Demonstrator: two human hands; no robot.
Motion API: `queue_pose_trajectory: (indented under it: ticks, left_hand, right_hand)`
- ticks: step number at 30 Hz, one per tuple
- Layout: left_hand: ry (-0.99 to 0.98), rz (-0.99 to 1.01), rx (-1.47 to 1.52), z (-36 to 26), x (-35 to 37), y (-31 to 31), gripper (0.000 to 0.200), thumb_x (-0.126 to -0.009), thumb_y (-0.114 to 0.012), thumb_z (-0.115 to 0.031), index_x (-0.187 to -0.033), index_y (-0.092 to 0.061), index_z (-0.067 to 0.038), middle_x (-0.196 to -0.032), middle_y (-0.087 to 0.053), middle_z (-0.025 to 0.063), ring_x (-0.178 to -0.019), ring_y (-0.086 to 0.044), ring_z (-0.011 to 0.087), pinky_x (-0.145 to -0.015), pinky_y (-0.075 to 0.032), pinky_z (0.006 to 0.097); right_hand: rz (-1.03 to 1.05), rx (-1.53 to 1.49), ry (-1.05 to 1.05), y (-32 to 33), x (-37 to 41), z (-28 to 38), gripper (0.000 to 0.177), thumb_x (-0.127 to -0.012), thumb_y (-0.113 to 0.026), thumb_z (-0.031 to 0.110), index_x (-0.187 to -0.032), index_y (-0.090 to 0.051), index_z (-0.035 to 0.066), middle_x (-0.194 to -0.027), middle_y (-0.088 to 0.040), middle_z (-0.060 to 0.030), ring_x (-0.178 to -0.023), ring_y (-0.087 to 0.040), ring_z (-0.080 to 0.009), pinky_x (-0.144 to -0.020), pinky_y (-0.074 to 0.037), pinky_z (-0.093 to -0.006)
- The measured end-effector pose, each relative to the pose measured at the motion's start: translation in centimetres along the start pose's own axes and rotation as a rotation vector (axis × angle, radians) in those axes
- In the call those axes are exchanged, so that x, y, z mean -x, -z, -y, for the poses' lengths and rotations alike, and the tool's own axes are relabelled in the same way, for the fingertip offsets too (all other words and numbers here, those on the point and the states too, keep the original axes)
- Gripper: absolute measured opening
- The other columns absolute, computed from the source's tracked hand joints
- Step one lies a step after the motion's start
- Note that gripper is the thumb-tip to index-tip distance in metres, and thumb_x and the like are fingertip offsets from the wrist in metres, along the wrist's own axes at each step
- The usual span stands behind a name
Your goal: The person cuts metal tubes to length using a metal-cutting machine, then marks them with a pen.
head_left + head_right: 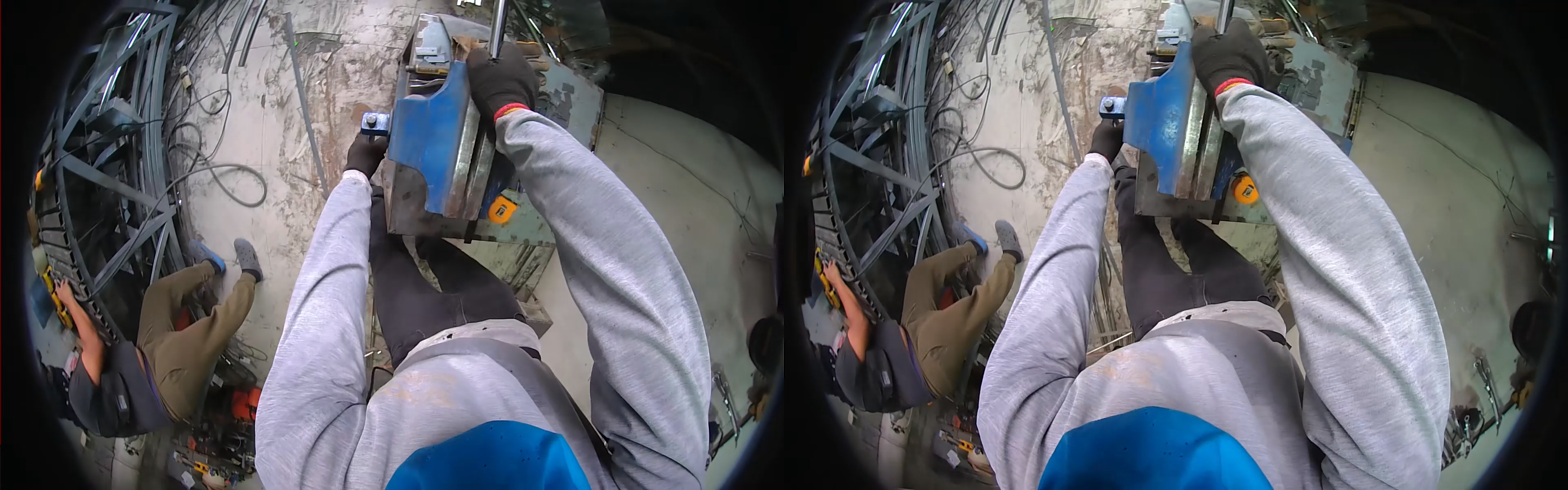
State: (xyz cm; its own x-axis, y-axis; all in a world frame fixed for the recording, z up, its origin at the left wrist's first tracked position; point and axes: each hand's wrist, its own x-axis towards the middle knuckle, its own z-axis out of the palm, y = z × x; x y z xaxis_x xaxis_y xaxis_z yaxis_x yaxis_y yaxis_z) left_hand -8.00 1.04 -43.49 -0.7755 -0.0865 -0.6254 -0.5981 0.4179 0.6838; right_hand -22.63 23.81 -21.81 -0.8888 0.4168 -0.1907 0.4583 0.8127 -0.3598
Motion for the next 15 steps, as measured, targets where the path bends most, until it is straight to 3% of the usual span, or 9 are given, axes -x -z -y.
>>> queue_pose_trajectory:
  ticks: [3,6,7,8,9,10,13,14,15]
  left_hand:
    - [-0.014,0.08,-0.062,4.0,-1.8,-1.5,0.054,-0.088,-0.065,-0.045,-0.12,-0.064,-0.002,-0.098,-0.074,0.0245,-0.098,-0.071,0.0411,-0.089,-0.053,0.0485]
    - [0.075,-0.011,-0.17,6.4,1.2,-1.6,0.051,-0.089,-0.063,-0.047,-0.106,-0.064,0.001,-0.094,-0.072,0.0279,-0.098,-0.07,0.0447,-0.085,-0.053,0.0504]
    - [-0.008,0.038,-0.191,7.3,2.6,-1.0,0.051,-0.089,-0.063,-0.047,-0.109,-0.065,0.001,-0.094,-0.071,0.03,-0.101,-0.069,0.0461,-0.086,-0.052,0.0519]
    - [0.141,0.039,-0.129,8.1,5.0,-1.1,0.051,-0.091,-0.064,-0.045,-0.112,-0.067,0.001,-0.1,-0.071,0.0318,-0.105,-0.068,0.0469,-0.089,-0.052,0.0515]
    - [0.198,0.166,-0.177,8.6,7.3,-0.2,0.05,-0.093,-0.064,-0.044,-0.115,-0.069,0.0,-0.108,-0.07,0.0323,-0.109,-0.067,0.0467,-0.092,-0.052,0.0497]
    - [0.086,0.05,-0.098,11.6,9.6,-1.1,0.046,-0.094,-0.061,-0.04,-0.114,-0.073,0.0,-0.093,-0.074,0.0204,-0.092,-0.073,0.029,-0.082,-0.053,0.0414]
    - [0.112,0.115,-0.063,7.5,15.7,1.7,0.042,-0.095,-0.064,-0.039,-0.099,-0.069,0.002,-0.085,-0.072,0.0122,-0.078,-0.067,0.0205,-0.073,-0.051,0.0361]
    - [0.32,0.37,0.032,3.8,17.5,4.5,0.044,-0.093,-0.069,-0.041,-0.101,-0.07,0.002,-0.091,-0.072,0.0122,-0.085,-0.068,0.02,-0.075,-0.052,0.0331]
    - [0.494,0.528,0.383,-3.1,19.9,9.3,0.046,-0.087,-0.075,-0.045,-0.105,-0.07,-0.003,-0.094,-0.073,0.0118,-0.092,-0.07,0.0231,-0.079,-0.055,0.0371]
  right_hand:
    - [0.019,-0.014,0.004,0.3,0.0,0.1,0.053,-0.083,-0.058,0.049,-0.112,-0.071,0.006,-0.113,-0.072,-0.0256,-0.109,-0.068,-0.0428,-0.099,-0.05,-0.0488]
    - [0.027,0.002,-0.025,0.4,0.1,0.1,0.054,-0.083,-0.058,0.048,-0.115,-0.071,0.007,-0.116,-0.071,-0.0249,-0.112,-0.067,-0.0424,-0.1,-0.049,-0.0486]
    - [0.027,0.017,-0.033,0.2,-0.1,0.2,0.054,-0.083,-0.058,0.048,-0.116,-0.071,0.007,-0.116,-0.071,-0.0248,-0.113,-0.067,-0.0424,-0.1,-0.049,-0.0485]
    - [0.034,0.005,-0.044,-0.2,0.0,-0.1,0.054,-0.083,-0.058,0.048,-0.116,-0.071,0.007,-0.116,-0.071,-0.0248,-0.113,-0.067,-0.0424,-0.1,-0.049,-0.0485]
    - [0.013,0.005,-0.015,-0.5,-0.2,-0.5,0.054,-0.083,-0.058,0.049,-0.116,-0.071,0.007,-0.119,-0.07,-0.025,-0.114,-0.066,-0.0423,-0.1,-0.049,-0.0489]
    - [-0.011,0.004,0.014,-0.7,-0.4,-0.6,0.055,-0.083,-0.058,0.049,-0.116,-0.071,0.007,-0.121,-0.07,-0.0253,-0.114,-0.066,-0.0423,-0.1,-0.049,-0.0493]
    - [0.025,-0.032,-0.019,-0.7,-0.3,-0.8,0.057,-0.083,-0.058,0.05,-0.118,-0.07,0.007,-0.124,-0.068,-0.0258,-0.115,-0.066,-0.0427,-0.1,-0.049,-0.0498]
    - [0.046,-0.018,-0.029,-0.7,-0.2,-0.7,0.058,-0.083,-0.058,0.051,-0.12,-0.069,0.008,-0.125,-0.068,-0.0258,-0.115,-0.066,-0.0431,-0.1,-0.049,-0.0498]
    - [0.061,-0.002,-0.035,-0.4,-0.3,-0.5,0.059,-0.083,-0.057,0.052,-0.122,-0.069,0.008,-0.125,-0.068,-0.0258,-0.115,-0.066,-0.0434,-0.1,-0.049,-0.0499]
